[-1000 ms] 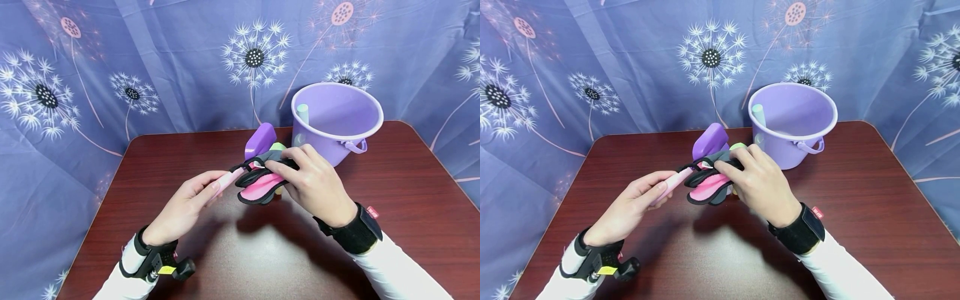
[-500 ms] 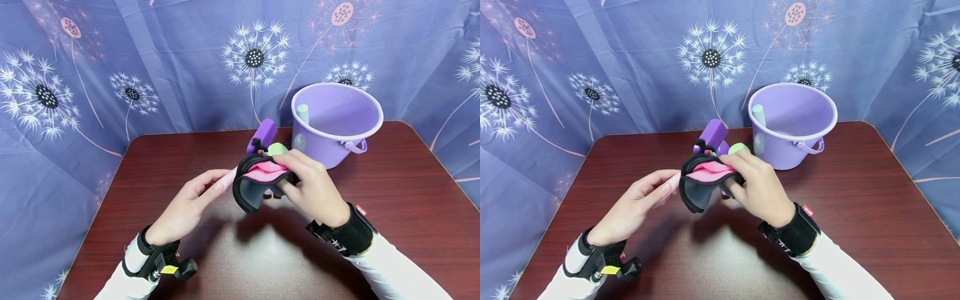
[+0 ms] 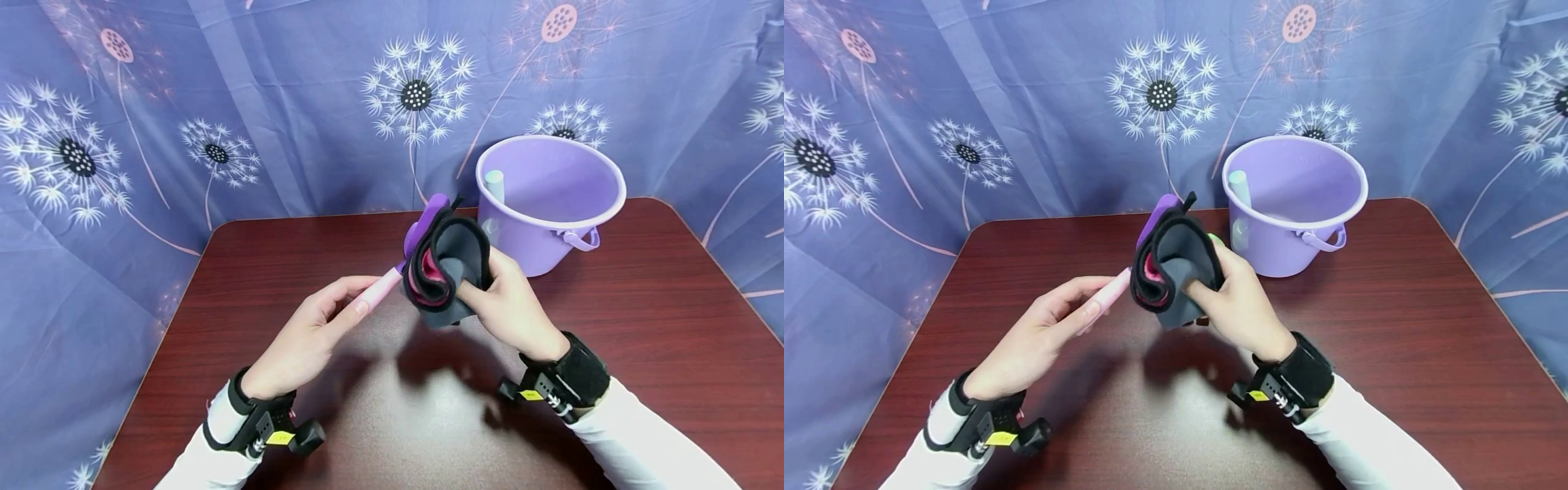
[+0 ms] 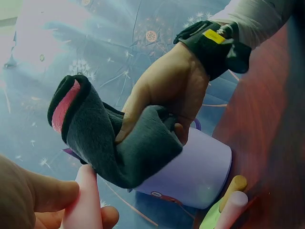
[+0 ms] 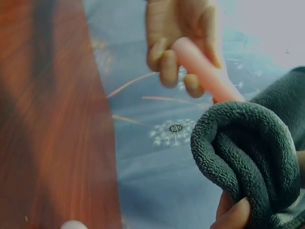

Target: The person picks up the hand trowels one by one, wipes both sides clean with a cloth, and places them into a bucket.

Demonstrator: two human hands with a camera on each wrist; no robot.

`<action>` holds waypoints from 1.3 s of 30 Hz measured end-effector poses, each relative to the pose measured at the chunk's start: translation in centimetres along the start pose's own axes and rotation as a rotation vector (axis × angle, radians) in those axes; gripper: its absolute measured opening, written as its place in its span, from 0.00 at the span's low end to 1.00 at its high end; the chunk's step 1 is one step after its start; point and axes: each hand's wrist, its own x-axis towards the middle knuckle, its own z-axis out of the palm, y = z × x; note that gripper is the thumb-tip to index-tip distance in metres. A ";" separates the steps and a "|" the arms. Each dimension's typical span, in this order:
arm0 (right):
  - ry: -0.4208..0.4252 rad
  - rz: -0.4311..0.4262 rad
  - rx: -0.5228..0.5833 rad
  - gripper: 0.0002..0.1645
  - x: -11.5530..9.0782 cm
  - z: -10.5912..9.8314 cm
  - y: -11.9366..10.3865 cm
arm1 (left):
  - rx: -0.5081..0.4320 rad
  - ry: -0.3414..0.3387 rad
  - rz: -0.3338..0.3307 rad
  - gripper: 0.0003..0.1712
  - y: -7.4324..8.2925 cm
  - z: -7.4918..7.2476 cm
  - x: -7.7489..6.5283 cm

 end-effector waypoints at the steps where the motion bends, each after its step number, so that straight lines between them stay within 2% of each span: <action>1: -0.002 0.032 0.021 0.12 0.0 -0.1 0.0 | 0.003 0.000 0.005 0.18 -0.1 0.0 0.0; 6: -0.006 0.147 0.108 0.17 0.2 -0.6 0.2 | 0.050 0.004 0.020 0.19 -0.3 -0.1 -0.1; 12: 0.032 0.160 0.151 0.18 0.5 -1.2 0.3 | 0.105 -0.002 0.013 0.19 -0.1 -0.4 -0.2; 22: 0.156 0.076 -0.038 0.13 0.9 -2.4 0.0 | 0.139 -0.009 -0.019 0.17 0.0 -0.7 -0.3; 29: 0.239 -0.029 -0.135 0.09 1.1 -2.9 0.0 | 0.154 -0.015 -0.028 0.17 0.3 -0.8 -0.4; 31: 0.264 -0.055 -0.186 0.12 1.1 -2.9 0.0 | 0.160 -0.015 -0.028 0.17 0.4 -0.8 -0.4; 36: 0.309 -0.140 -0.275 0.27 1.2 -3.0 0.1 | 0.176 -0.009 -0.039 0.17 0.4 -0.8 -0.5; 39: 0.325 -0.206 -0.322 0.28 1.2 -3.0 0.2 | 0.192 -0.005 -0.044 0.17 0.4 -0.8 -0.6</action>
